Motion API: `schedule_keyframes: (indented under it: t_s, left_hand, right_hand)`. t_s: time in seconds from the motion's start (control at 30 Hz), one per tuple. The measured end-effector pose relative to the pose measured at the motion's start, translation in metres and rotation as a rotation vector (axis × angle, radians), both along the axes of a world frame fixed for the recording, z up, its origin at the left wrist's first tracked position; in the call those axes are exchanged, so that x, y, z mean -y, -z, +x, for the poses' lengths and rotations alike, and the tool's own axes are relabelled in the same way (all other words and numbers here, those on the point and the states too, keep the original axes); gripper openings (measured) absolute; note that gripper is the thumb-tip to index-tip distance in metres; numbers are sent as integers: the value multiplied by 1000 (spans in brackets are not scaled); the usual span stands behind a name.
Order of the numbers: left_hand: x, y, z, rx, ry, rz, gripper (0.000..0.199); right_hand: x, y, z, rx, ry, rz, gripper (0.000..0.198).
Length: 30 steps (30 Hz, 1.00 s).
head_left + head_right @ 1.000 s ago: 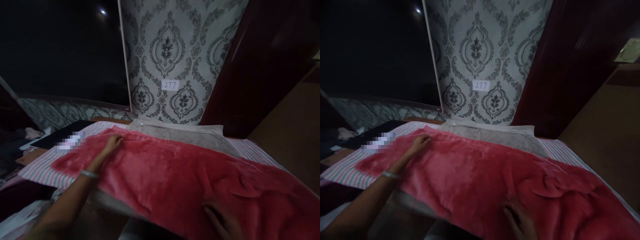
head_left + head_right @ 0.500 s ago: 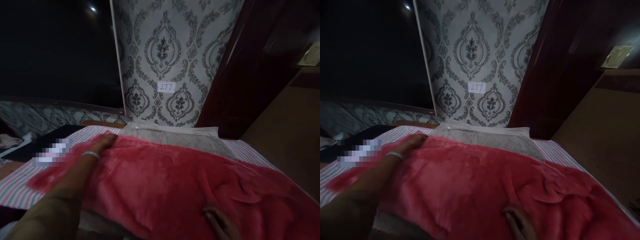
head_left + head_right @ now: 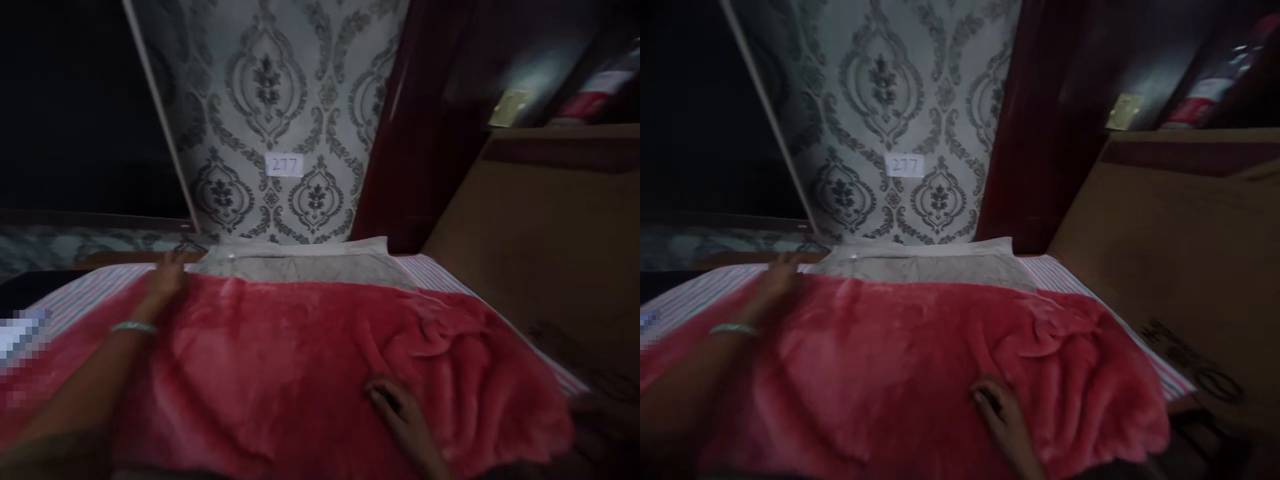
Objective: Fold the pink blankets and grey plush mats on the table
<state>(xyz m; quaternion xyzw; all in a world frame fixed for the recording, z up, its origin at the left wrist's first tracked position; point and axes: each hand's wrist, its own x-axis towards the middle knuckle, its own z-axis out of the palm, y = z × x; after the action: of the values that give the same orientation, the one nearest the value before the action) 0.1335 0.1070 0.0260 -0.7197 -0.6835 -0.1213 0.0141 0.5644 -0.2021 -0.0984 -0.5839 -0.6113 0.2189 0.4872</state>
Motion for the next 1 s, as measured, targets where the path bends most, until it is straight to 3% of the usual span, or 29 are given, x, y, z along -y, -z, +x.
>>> schedule_keyframes:
  t_s: [0.1,0.2,0.3,0.37,0.5,0.57,0.63,0.8,1.0]
  left_hand:
    - [15,16,37,-128,131,38,60]
    - [30,47,66,-264,202,-90,59]
    - [35,73,74,-277,199,-86,58]
    - [32,79,69,-249,209,-41,58]
    - [23,73,67,-210,211,-40,58]
    - [22,64,79,-187,228,-38,60]
    - [23,54,100,-166,301,-31,60]
    - [20,35,170,-156,523,-141,55]
    - [14,34,237,-161,621,-209,58]
  right_hand:
    - [-4,0,-2,-12,-28,18,42]
    - [-5,2,-2,-43,-52,30,38]
    - [-1,-3,6,-91,-63,43,33]
    - [5,-9,24,-128,16,48,30]
    - [24,-21,87,-175,478,185,30]
    - [35,-23,123,-169,724,268,33]
    - [42,-23,154,-140,868,308,35]
    - [27,-39,211,100,919,257,38]
    - [-39,-64,262,294,797,28,34]
